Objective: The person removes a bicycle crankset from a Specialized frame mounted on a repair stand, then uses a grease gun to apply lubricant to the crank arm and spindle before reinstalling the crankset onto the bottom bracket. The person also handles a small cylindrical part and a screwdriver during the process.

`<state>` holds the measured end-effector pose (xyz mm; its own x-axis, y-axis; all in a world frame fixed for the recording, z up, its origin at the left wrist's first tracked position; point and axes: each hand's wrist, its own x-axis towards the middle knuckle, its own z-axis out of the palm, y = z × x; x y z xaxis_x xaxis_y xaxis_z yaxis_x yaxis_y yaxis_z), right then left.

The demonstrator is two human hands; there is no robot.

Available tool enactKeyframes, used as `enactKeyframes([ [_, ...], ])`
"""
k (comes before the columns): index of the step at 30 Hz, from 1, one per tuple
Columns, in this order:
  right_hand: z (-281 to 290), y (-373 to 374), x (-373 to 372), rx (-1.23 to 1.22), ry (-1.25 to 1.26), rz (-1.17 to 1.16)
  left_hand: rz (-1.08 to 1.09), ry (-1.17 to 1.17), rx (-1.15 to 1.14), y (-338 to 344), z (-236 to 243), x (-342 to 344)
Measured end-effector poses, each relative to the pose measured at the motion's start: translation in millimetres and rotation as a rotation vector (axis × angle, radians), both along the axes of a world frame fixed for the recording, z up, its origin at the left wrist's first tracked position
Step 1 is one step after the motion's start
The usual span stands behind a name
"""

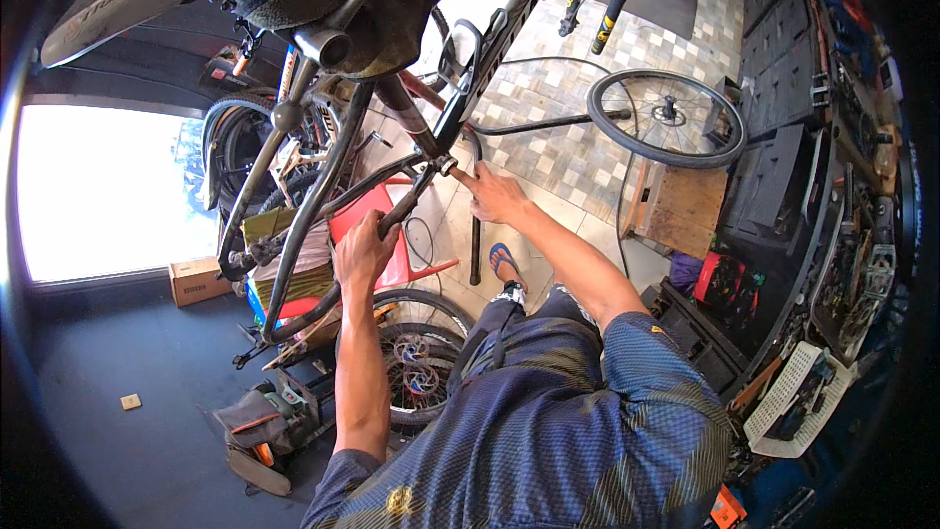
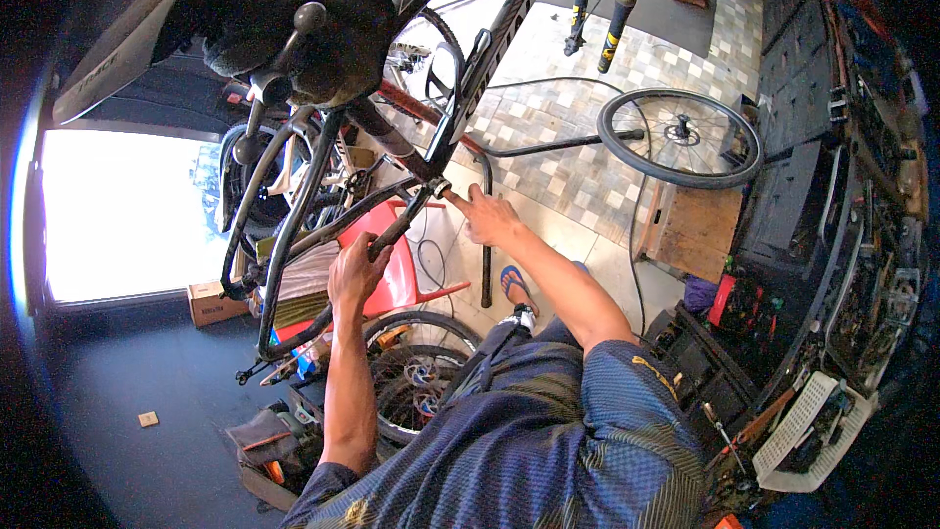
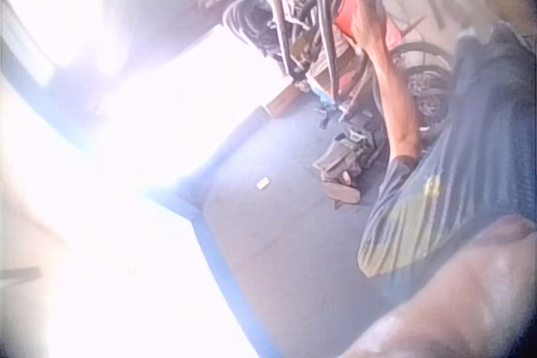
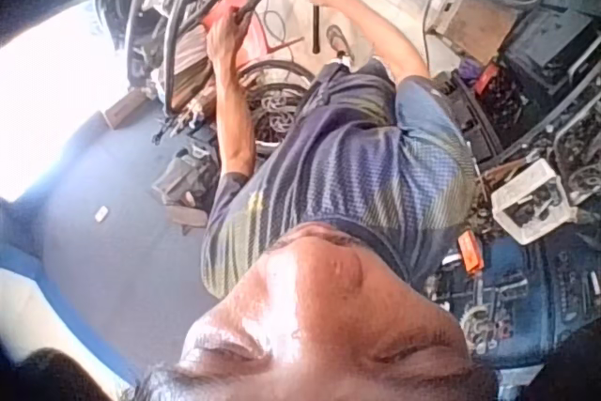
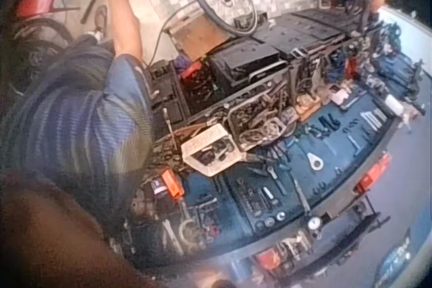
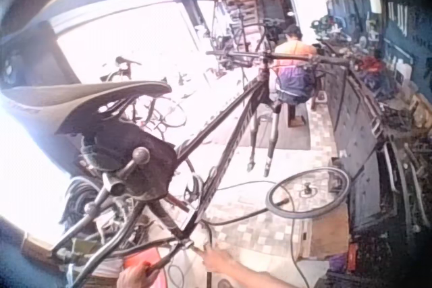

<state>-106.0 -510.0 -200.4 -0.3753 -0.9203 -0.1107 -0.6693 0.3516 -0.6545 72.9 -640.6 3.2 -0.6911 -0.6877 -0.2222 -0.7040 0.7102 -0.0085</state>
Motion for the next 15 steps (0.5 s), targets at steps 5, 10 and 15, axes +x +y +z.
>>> enactKeyframes([
  [5, -23, -6, 14, -0.396, -0.327, -0.071, -0.009, -0.011, -0.022, 1, 0, -1],
  [10, -15, -7, 23, -0.409, -2.000, -0.245, -0.006, -0.025, -0.036, 2, 1, -3],
  [15, 11, -15, 52, -0.888, -2.659, -0.292, 0.006, -0.017, -0.018, 1, -3, -1],
])
